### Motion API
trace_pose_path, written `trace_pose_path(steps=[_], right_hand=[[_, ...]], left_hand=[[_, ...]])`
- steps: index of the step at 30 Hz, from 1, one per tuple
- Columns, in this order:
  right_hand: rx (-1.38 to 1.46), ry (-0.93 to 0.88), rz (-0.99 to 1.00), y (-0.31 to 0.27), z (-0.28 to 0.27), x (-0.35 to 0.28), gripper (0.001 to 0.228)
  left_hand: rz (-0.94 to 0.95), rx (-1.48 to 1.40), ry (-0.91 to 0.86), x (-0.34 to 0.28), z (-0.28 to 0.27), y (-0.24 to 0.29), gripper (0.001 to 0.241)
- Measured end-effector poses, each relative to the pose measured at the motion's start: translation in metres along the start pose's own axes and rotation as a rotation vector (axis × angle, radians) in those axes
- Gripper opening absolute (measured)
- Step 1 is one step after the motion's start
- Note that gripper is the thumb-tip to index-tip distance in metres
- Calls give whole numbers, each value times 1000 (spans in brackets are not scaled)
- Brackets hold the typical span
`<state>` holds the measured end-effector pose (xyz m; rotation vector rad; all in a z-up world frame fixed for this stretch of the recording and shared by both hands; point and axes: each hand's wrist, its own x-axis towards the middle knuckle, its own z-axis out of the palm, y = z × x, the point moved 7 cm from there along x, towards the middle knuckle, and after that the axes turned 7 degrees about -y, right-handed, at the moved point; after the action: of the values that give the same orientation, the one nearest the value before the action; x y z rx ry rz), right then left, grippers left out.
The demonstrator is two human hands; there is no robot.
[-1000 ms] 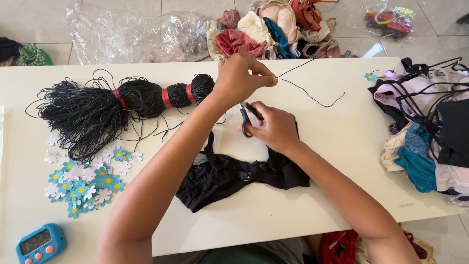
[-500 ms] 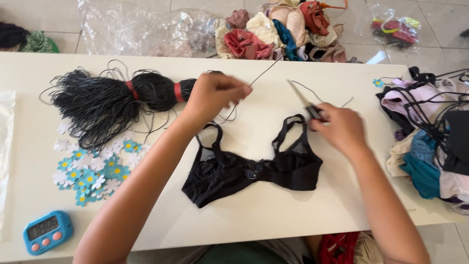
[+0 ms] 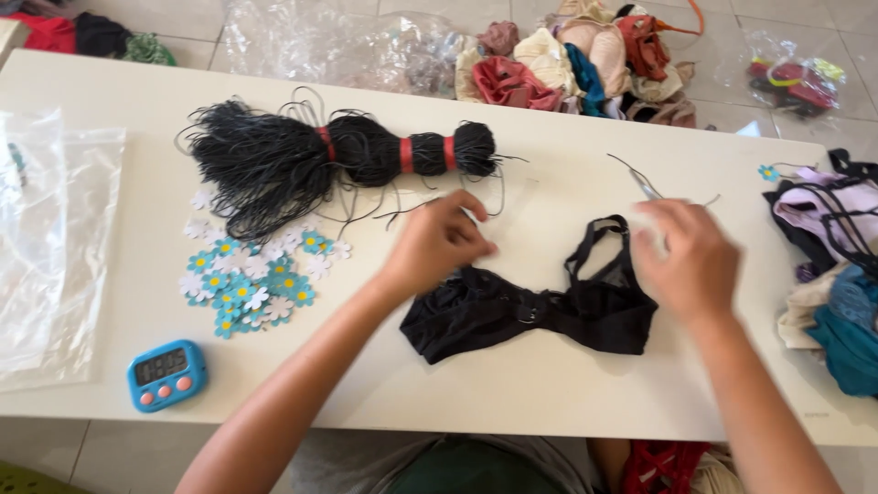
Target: The person decorates a black bra by hand-sewing a small blue flower onto it using a needle and black thread. They then cut the thread with scissors and repeat the process on a beige bra.
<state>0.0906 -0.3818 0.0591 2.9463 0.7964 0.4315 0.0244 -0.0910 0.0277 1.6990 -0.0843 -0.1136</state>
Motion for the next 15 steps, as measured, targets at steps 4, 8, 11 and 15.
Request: trace_pose_path(steps=[4,8,11,15], right_hand=[[420,258,-523,-127,-41,-21,43],[561,135,-475,-143,7,-25,32],[629,-164,-348,-132,57,-26,24],[582,-250,-417,-137,63,-38,25]], left_hand=[[85,77,-137,-19,39,-4,53],[41,48,-77,-38,38,-6,52],[120,430,60,-61,25,25,30],[329,248,28,-108,52,95,16]])
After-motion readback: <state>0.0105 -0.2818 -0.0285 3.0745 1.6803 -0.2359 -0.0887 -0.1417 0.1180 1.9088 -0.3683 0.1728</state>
